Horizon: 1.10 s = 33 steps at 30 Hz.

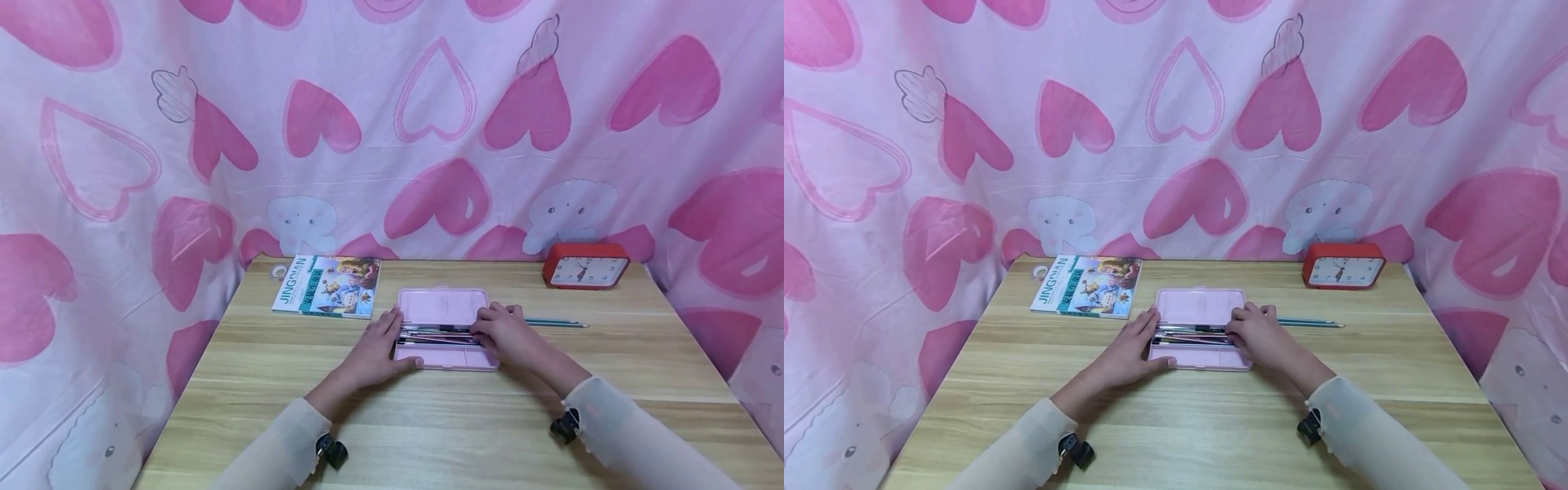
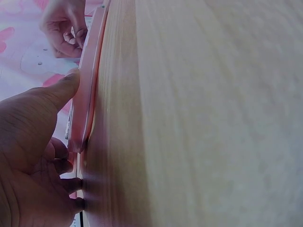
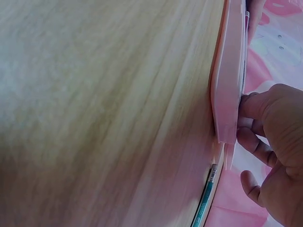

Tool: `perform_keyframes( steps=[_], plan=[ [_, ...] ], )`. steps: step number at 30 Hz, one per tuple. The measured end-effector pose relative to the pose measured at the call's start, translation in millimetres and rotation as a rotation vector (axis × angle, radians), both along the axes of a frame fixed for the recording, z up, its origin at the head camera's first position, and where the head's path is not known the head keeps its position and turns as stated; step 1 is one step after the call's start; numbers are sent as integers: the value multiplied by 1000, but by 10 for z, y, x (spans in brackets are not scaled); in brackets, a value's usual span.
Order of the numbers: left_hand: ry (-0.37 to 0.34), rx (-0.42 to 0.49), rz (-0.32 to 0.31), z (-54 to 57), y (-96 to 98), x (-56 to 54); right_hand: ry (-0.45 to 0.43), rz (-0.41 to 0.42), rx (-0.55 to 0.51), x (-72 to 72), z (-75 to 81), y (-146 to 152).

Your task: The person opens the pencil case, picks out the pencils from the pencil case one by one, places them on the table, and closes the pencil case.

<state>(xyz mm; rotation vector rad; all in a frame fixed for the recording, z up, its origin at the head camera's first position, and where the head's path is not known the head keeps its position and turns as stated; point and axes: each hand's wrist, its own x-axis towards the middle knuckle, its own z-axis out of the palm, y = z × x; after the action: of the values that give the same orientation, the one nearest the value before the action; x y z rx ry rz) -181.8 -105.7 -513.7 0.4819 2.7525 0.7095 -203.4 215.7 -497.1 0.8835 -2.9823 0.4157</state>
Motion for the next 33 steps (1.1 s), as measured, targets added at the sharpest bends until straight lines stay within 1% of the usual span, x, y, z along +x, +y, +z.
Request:
perform_keyframes(
  steps=[5,11,16,24,33],
  plan=[
    [3,-1,-1,1,-2,2,-2,-16,-21,-11,-11,5],
    [2,-3,-1,9,3,-1,4,2,-51,-15,1,4],
    [-5,6,6,24,5,7,-2,-16,-57,-15,3,-4],
    [-9,13,9,33,11,14,-12,-37,-65,-15,58,-8],
    [-6,6,11,8,8,12,21,-20,-124,-16,94,13]
  ],
)
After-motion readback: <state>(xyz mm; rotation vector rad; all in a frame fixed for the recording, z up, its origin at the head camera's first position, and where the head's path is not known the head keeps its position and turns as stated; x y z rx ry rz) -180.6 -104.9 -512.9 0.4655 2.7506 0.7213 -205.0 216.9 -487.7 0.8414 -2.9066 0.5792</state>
